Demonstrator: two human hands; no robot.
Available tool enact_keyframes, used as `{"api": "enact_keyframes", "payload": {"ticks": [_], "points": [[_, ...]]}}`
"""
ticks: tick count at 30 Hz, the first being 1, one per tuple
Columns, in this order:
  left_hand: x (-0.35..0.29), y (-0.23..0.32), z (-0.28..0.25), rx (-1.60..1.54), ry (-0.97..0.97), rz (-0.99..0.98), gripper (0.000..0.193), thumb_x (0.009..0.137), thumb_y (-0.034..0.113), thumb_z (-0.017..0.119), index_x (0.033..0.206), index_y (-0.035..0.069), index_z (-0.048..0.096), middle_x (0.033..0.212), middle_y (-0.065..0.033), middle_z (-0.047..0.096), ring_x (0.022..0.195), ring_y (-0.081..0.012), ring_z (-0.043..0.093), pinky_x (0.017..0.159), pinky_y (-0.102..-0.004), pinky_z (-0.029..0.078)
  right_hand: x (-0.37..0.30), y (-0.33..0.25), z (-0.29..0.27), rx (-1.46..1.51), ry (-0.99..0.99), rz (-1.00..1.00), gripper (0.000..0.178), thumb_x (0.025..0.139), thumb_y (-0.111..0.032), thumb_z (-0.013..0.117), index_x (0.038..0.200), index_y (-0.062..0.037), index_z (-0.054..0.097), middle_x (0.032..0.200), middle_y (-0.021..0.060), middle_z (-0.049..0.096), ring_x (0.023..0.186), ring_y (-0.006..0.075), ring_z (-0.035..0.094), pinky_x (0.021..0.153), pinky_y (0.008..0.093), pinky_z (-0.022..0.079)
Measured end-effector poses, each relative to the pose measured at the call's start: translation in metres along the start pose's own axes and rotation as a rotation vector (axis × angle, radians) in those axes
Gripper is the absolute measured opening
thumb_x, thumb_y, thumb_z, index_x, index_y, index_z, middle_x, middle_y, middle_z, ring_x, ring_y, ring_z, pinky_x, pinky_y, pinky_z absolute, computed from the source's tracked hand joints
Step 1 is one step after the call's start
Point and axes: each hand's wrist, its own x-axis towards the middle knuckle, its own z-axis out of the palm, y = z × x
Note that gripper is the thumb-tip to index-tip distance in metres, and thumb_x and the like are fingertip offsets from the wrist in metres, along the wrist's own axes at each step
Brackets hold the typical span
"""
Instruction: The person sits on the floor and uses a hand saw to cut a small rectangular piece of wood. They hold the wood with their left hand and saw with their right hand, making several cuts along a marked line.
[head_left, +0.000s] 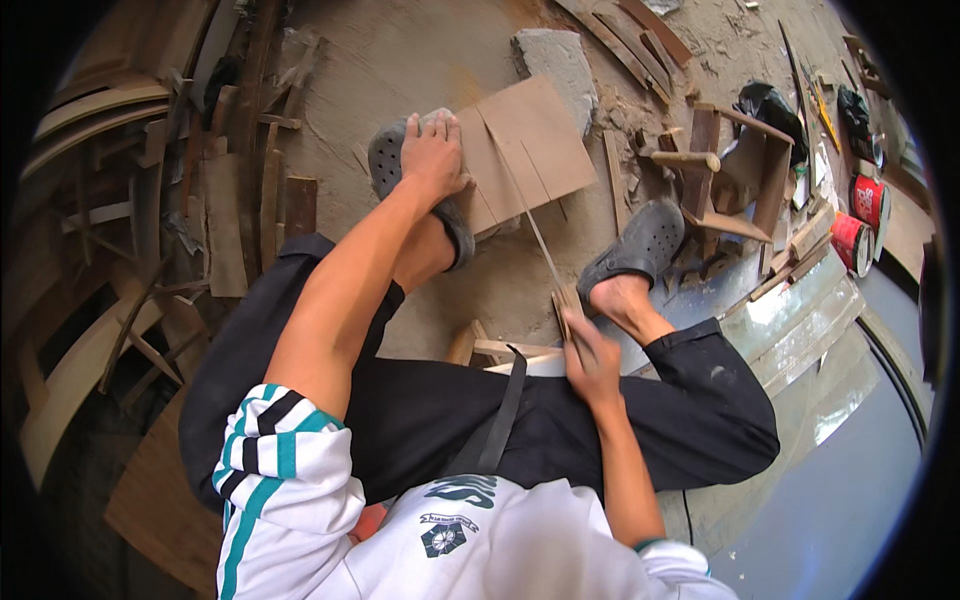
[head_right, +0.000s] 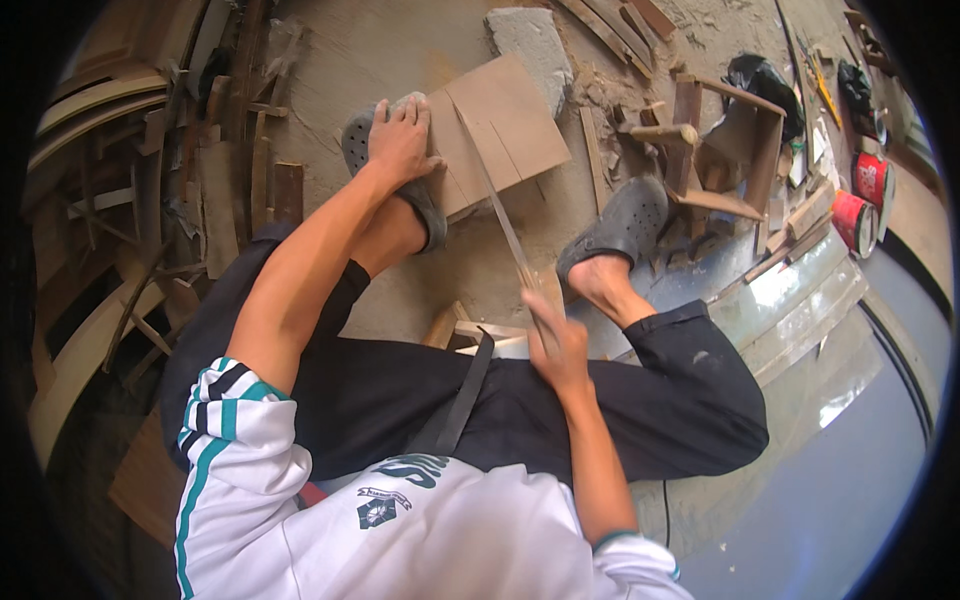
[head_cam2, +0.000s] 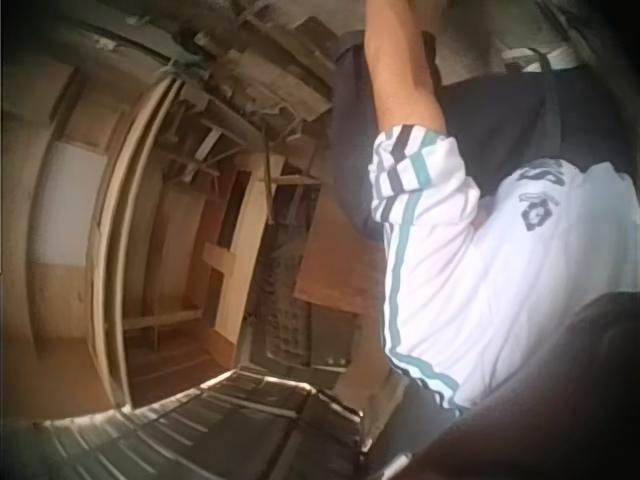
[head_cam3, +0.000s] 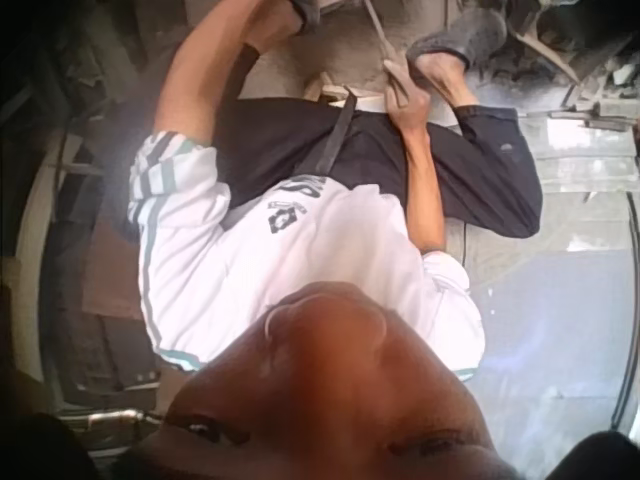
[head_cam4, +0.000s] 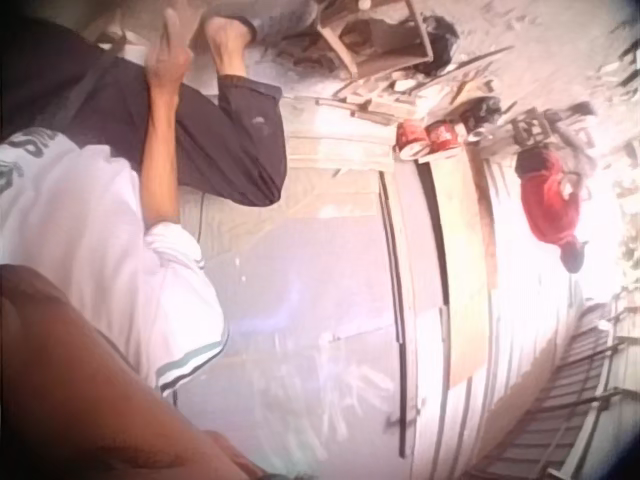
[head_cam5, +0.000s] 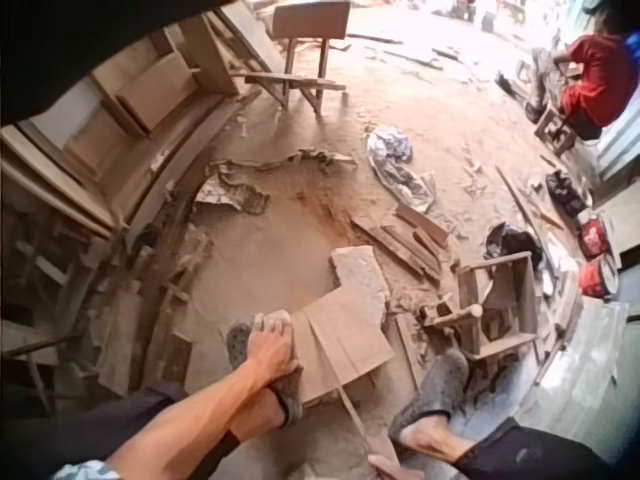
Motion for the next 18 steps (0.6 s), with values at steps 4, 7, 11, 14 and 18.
{"api": "enact_keyframes", "payload": {"ticks": [4,7,11,14,18], "points": [[0.012,0.011,0.000,0.011,0.035,0.041,0.108,0.076,0.061,0.073,0.154,0.000,0.031,0.158,-0.0201,0.037,0.145,-0.0283,0.039,0.122,-0.0532,0.018,0.129,0.024,0.053,0.127,0.059,0.007,0.044,0.083,0.008,0.058,0.125,-0.0010,0.065,0.121,0.0206,0.069,0.112,0.0335,0.068,0.095,0.0351,0.052],[0.010,0.009,0.003,0.013,0.051,0.036,0.107,0.076,0.061,0.073,0.154,0.000,0.031,0.158,-0.0202,0.038,0.145,-0.0284,0.040,0.121,-0.0535,0.018,0.086,0.019,0.033,0.055,0.099,-0.089,0.052,0.080,0.007,0.060,0.129,-0.0107,0.066,0.116,0.0197,0.070,0.102,0.0354,0.071,0.085,0.0365,0.056],[0.001,0.002,-0.001,0.002,0.008,0.012,0.106,0.077,0.059,0.074,0.154,0.000,0.031,0.158,-0.0196,0.037,0.146,-0.0278,0.037,0.122,-0.0529,0.016,-0.015,-0.002,-0.014,0.006,0.022,0.043,0.052,0.077,0.012,0.059,0.125,-0.0061,0.067,0.110,0.0220,0.072,0.097,0.0333,0.073,0.083,0.0364,0.057],[0.002,0.003,-0.004,-0.005,-0.007,0.014,0.106,0.077,0.059,0.074,0.154,0.000,0.031,0.159,-0.0196,0.037,0.147,-0.0278,0.036,0.123,-0.0524,0.015,0.039,0.036,0.021,0.085,0.059,-0.087,0.051,0.079,0.009,0.061,0.127,-0.0075,0.066,0.110,0.0204,0.072,0.096,0.0346,0.073,0.082,0.0368,0.057],[0.014,0.017,-0.006,0.010,0.029,0.054,0.107,0.077,0.060,0.074,0.154,0.000,0.031,0.158,-0.0198,0.037,0.146,-0.0284,0.037,0.123,-0.0526,0.015,0.141,0.029,0.055,0.193,0.095,0.030,0.046,0.083,0.001,0.063,0.128,-0.0101,0.066,0.114,0.0184,0.071,0.102,0.0389,0.068,0.084,0.0389,0.057]]}}
